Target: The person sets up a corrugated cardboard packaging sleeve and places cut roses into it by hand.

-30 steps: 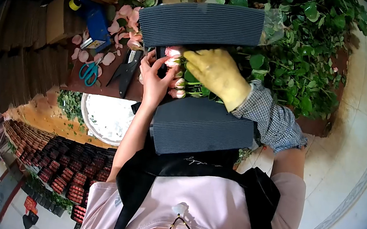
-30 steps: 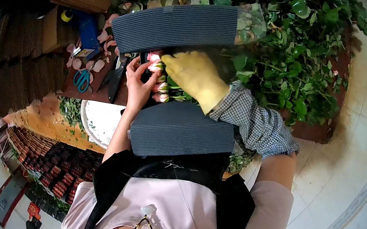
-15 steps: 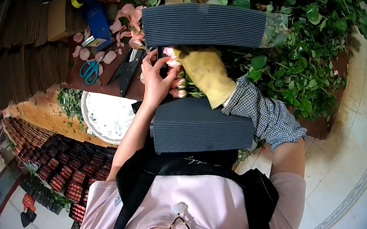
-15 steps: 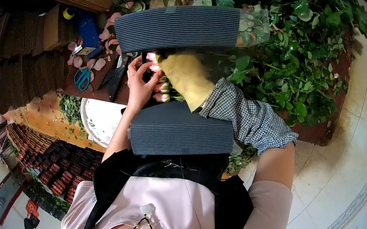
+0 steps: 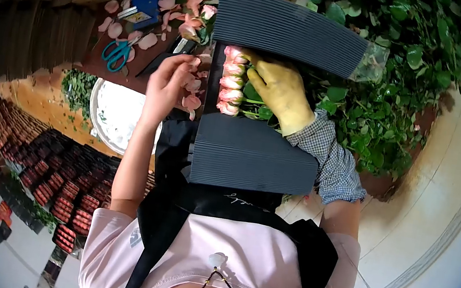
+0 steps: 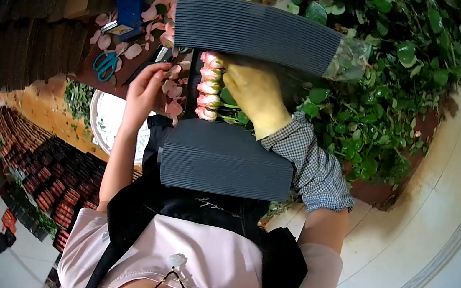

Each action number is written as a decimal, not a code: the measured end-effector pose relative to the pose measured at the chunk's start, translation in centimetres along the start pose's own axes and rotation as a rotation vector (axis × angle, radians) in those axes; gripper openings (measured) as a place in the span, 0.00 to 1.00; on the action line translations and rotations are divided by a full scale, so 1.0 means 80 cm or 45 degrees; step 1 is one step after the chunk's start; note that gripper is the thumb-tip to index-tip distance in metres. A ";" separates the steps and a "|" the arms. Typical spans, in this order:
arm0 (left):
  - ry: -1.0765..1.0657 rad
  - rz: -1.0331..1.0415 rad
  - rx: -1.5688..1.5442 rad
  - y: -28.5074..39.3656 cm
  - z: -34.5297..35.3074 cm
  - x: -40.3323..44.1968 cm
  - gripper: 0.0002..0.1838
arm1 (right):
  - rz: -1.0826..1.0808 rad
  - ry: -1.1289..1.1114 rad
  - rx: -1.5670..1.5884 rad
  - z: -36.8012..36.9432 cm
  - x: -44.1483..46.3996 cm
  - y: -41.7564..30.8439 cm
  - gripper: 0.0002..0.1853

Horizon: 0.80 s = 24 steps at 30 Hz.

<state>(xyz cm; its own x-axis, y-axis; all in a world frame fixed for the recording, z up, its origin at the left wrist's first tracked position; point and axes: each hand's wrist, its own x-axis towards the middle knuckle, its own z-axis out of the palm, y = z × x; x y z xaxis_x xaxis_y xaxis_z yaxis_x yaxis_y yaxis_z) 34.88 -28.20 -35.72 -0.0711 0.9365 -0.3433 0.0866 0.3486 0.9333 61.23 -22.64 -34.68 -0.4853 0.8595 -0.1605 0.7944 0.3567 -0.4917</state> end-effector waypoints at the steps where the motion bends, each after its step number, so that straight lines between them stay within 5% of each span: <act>1: 0.034 0.020 -0.030 0.007 -0.008 -0.007 0.13 | -0.008 -0.009 -0.001 0.000 0.001 -0.002 0.11; 10: 0.137 -0.075 -0.081 -0.010 -0.024 -0.025 0.12 | -0.138 0.118 -0.117 0.003 0.003 0.000 0.09; 15: 0.130 -0.036 -0.058 -0.019 -0.021 -0.022 0.12 | -0.179 0.121 -0.257 -0.001 0.004 -0.009 0.31; 22: 0.071 0.015 0.014 -0.014 -0.013 -0.023 0.11 | -0.161 0.101 -0.289 -0.007 0.002 -0.017 0.30; 24: 0.048 0.018 -0.006 -0.011 -0.007 -0.024 0.11 | -0.129 0.106 -0.264 -0.016 0.003 -0.026 0.19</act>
<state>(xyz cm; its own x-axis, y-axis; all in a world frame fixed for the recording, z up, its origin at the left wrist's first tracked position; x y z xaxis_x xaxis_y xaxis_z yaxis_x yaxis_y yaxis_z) 34.40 -30.31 -35.84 -0.1074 0.9393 -0.3258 0.0834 0.3351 0.9385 59.92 -22.70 -32.56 -0.5414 0.8396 -0.0442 0.8053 0.5027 -0.3142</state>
